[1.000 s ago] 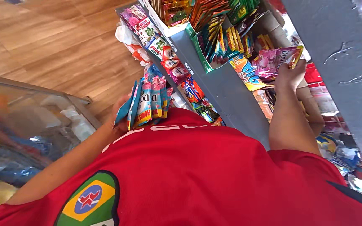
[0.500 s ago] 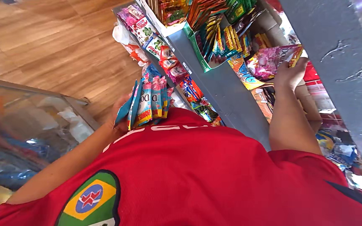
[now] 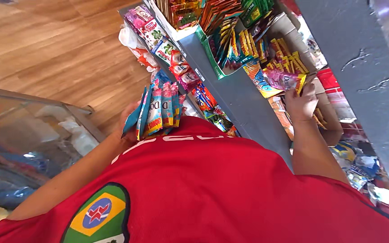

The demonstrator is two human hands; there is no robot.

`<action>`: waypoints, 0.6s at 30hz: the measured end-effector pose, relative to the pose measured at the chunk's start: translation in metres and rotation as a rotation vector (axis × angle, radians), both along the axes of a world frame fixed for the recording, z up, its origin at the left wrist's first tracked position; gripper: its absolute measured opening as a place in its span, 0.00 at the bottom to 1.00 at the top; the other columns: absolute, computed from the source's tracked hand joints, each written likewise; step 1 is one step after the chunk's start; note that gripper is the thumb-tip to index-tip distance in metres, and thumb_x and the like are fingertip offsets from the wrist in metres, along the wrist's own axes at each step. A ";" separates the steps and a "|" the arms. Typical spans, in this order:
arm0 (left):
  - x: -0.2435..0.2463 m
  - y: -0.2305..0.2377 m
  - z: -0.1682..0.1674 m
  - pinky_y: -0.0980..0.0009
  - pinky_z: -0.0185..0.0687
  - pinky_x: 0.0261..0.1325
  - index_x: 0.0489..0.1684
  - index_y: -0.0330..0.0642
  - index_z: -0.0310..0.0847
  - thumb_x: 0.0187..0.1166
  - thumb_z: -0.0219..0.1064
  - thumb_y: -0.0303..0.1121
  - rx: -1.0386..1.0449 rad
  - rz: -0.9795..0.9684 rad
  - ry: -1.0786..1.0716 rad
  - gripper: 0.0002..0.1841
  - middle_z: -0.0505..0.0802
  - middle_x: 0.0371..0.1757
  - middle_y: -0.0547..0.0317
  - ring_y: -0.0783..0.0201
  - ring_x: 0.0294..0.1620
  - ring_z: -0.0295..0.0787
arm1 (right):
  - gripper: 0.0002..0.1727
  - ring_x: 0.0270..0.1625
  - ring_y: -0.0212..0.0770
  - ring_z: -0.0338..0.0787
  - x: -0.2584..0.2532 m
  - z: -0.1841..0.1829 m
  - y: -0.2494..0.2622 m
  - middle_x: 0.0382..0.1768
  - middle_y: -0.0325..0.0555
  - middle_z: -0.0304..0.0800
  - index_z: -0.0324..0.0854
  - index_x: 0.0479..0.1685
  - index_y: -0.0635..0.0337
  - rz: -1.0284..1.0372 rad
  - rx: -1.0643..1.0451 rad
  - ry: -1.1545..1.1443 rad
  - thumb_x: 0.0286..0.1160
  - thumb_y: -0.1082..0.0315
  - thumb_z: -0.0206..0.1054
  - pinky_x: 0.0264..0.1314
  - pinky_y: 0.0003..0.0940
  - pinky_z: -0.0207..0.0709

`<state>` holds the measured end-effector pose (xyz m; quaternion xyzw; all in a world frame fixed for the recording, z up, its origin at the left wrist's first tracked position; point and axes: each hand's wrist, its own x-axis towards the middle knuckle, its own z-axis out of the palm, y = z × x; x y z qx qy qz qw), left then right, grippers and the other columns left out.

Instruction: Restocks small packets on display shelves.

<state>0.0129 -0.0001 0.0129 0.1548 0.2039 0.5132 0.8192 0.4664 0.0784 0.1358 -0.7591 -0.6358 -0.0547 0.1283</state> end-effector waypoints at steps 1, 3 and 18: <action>0.001 0.001 0.000 0.77 0.90 0.42 0.43 0.60 0.89 0.76 0.61 0.43 0.013 -0.006 0.004 0.09 0.97 0.38 0.69 0.78 0.40 0.93 | 0.24 0.63 0.81 0.84 0.000 0.001 -0.001 0.62 0.82 0.82 0.75 0.67 0.79 0.021 -0.047 0.020 0.85 0.65 0.59 0.64 0.74 0.73; 0.002 0.003 0.000 0.78 0.90 0.41 0.41 0.60 0.89 0.78 0.59 0.42 0.011 -0.003 0.004 0.10 0.97 0.38 0.70 0.78 0.39 0.93 | 0.22 0.66 0.78 0.83 -0.004 0.006 0.002 0.65 0.78 0.81 0.77 0.70 0.73 -0.006 -0.177 0.067 0.80 0.69 0.63 0.67 0.74 0.71; 0.004 0.006 -0.001 0.79 0.89 0.39 0.42 0.59 0.83 0.83 0.45 0.39 -0.086 -0.003 0.085 0.16 0.95 0.36 0.71 0.80 0.37 0.92 | 0.30 0.75 0.72 0.77 -0.024 0.034 0.045 0.70 0.76 0.78 0.66 0.81 0.73 -0.132 -0.387 0.243 0.90 0.58 0.60 0.77 0.70 0.64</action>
